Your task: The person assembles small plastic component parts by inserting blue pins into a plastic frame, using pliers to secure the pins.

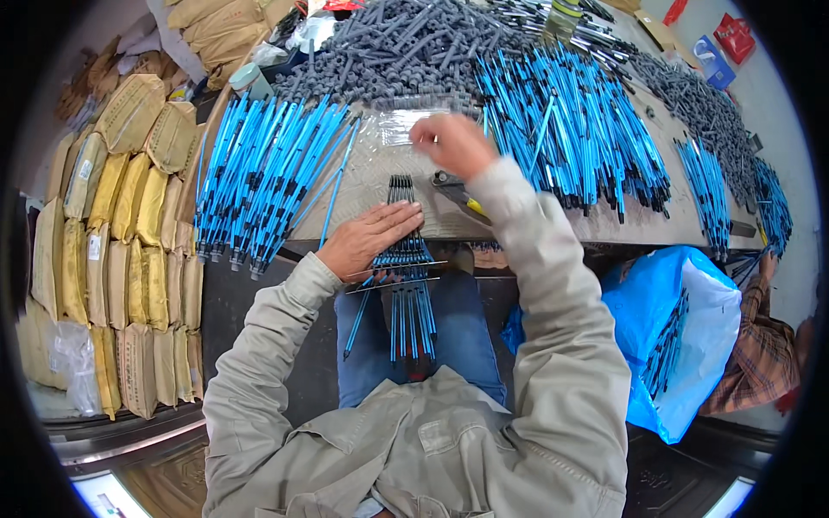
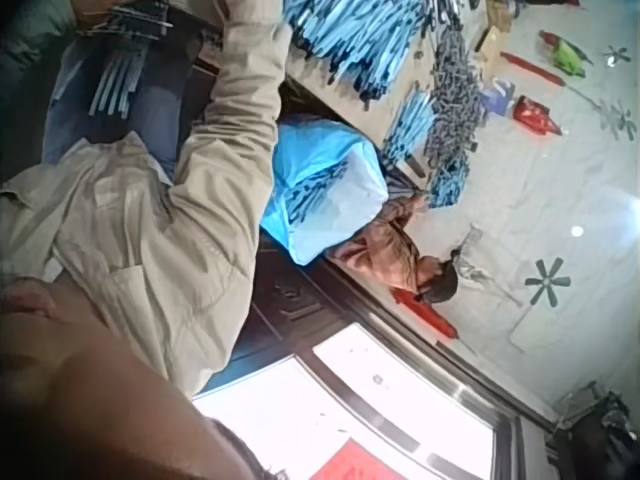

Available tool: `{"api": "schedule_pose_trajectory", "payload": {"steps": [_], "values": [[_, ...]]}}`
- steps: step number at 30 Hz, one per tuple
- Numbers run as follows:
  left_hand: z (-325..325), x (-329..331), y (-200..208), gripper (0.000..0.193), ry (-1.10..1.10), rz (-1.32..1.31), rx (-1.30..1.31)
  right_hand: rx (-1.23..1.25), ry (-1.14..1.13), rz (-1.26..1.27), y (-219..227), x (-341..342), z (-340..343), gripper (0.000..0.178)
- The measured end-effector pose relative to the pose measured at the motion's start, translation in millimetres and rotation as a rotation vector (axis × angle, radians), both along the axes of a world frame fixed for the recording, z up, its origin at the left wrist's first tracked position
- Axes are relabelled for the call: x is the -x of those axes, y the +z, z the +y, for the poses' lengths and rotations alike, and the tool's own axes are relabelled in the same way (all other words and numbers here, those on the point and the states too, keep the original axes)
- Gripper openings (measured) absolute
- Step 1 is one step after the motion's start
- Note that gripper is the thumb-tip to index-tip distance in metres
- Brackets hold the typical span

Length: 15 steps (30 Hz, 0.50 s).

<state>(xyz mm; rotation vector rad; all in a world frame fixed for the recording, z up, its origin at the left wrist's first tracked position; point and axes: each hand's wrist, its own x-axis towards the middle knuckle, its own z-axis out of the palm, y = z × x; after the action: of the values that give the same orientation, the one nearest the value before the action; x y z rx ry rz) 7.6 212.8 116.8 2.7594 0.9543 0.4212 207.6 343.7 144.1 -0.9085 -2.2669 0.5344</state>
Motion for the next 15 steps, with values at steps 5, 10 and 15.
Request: {"api": "schedule_pose_trajectory", "payload": {"steps": [5,10,15], "values": [[4.7,-3.2,-1.4,0.092,-0.011,0.066,-0.064,-0.060,-0.051,-0.023,-29.1,-29.7,-63.9,0.020],[4.9,-5.1,1.7,0.088,-0.013,0.043,-0.021,-0.178,-0.189,-0.256,-28.0,-47.3,-61.6,0.023],[7.3,-4.0,3.9,0.079,-0.011,0.108,-0.054,-0.269,-0.181,-0.354,-24.0,-44.4,-58.3,0.023]]}}
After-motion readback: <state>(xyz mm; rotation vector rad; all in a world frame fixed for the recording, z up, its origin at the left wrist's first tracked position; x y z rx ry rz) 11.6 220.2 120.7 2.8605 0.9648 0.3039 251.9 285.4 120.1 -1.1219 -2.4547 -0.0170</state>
